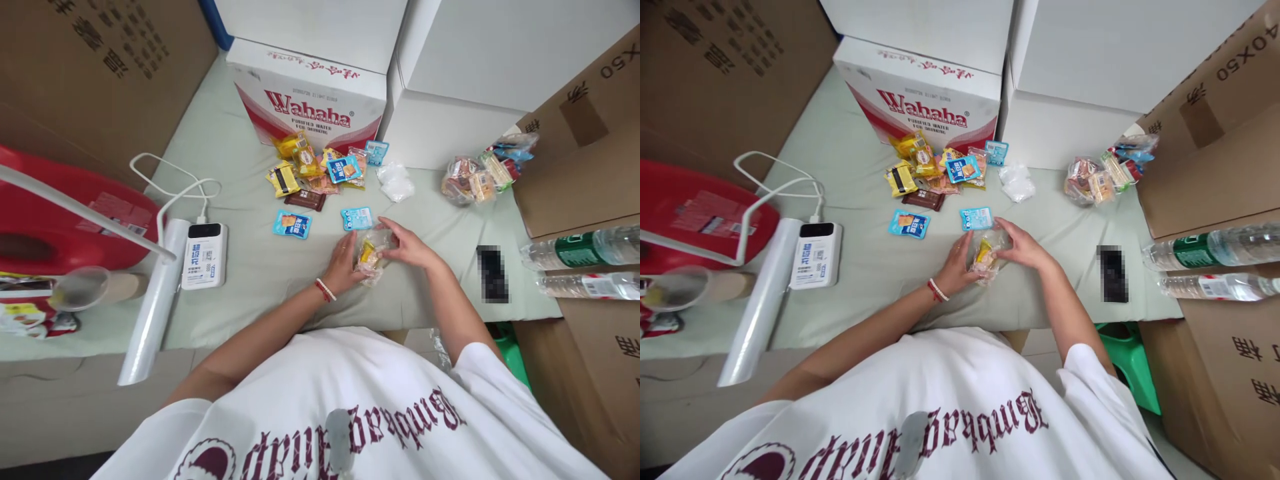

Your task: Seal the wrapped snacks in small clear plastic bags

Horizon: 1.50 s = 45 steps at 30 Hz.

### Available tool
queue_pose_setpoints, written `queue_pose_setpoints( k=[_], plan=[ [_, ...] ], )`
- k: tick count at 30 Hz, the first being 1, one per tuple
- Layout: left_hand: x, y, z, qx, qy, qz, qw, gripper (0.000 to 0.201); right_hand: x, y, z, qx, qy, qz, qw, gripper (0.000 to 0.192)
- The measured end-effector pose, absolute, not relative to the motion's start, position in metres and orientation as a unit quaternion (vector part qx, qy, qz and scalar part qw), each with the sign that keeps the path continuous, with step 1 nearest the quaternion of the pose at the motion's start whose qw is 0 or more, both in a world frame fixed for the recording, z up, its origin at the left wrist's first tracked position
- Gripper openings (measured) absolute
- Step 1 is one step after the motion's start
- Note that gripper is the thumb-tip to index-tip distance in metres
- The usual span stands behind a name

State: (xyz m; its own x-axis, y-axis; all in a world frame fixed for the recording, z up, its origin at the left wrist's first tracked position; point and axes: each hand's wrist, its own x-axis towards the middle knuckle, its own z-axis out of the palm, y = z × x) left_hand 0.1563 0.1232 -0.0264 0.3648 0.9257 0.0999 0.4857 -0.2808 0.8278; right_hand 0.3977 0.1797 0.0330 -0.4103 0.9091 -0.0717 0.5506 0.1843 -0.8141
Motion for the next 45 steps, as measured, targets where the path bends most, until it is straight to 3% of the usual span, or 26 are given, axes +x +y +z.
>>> queue_pose_setpoints(
  k=[4,10,13,14,18,20,22,28,32,35,38,41,43,45],
  plan=[
    [0.157,0.124,-0.025,0.744,0.471,0.296,0.371,0.112,0.379,0.216,0.037,-0.473,-0.747,0.425,0.194,0.034],
    [0.159,0.128,-0.018,0.669,0.513,0.327,0.427,0.082,0.373,0.214,0.039,-0.455,-0.742,0.438,0.227,0.041],
    [0.163,0.131,-0.011,0.657,0.538,0.321,0.419,0.074,0.385,0.208,0.043,-0.414,-0.766,0.464,0.163,0.08],
    [0.165,0.132,-0.009,0.657,0.545,0.317,0.413,0.073,0.388,0.208,0.044,-0.416,-0.769,0.462,0.146,0.083],
    [0.172,0.14,0.0,0.644,0.569,0.302,0.413,0.052,0.381,0.204,0.046,-0.453,-0.789,0.383,0.158,0.03],
    [0.174,0.145,0.002,0.627,0.576,0.303,0.428,0.028,0.37,0.192,0.049,-0.434,-0.824,0.317,0.178,0.025],
    [0.174,0.149,0.002,0.616,0.576,0.309,0.44,0.018,0.36,0.173,0.05,-0.409,-0.861,0.249,0.172,0.028],
    [0.17,0.148,-0.001,0.599,0.553,0.342,0.467,0.029,0.348,0.097,0.028,-0.477,-0.863,0.082,0.145,0.043],
    [0.159,0.145,0.003,0.585,0.507,0.372,0.513,0.015,0.344,0.072,0.005,-0.501,-0.856,0.023,0.124,0.077],
    [0.145,0.145,0.008,0.562,0.473,0.394,0.553,0.011,0.341,0.071,-0.001,-0.532,-0.837,0.023,0.128,0.067],
    [0.13,0.14,0.012,0.483,0.461,0.445,0.597,0.026,0.34,0.074,0.005,-0.528,-0.829,0.077,0.166,0.048],
    [0.122,0.129,0.015,0.437,0.406,0.459,0.658,0.054,0.339,0.076,0.019,-0.534,-0.779,0.181,0.273,0.04],
    [0.122,0.122,0.017,0.45,0.35,0.427,0.701,0.067,0.337,0.076,0.027,-0.531,-0.72,0.29,0.34,0.04],
    [0.125,0.118,0.019,0.475,0.334,0.395,0.712,0.065,0.333,0.078,0.03,-0.511,-0.64,0.429,0.382,0.041]
  ],
)
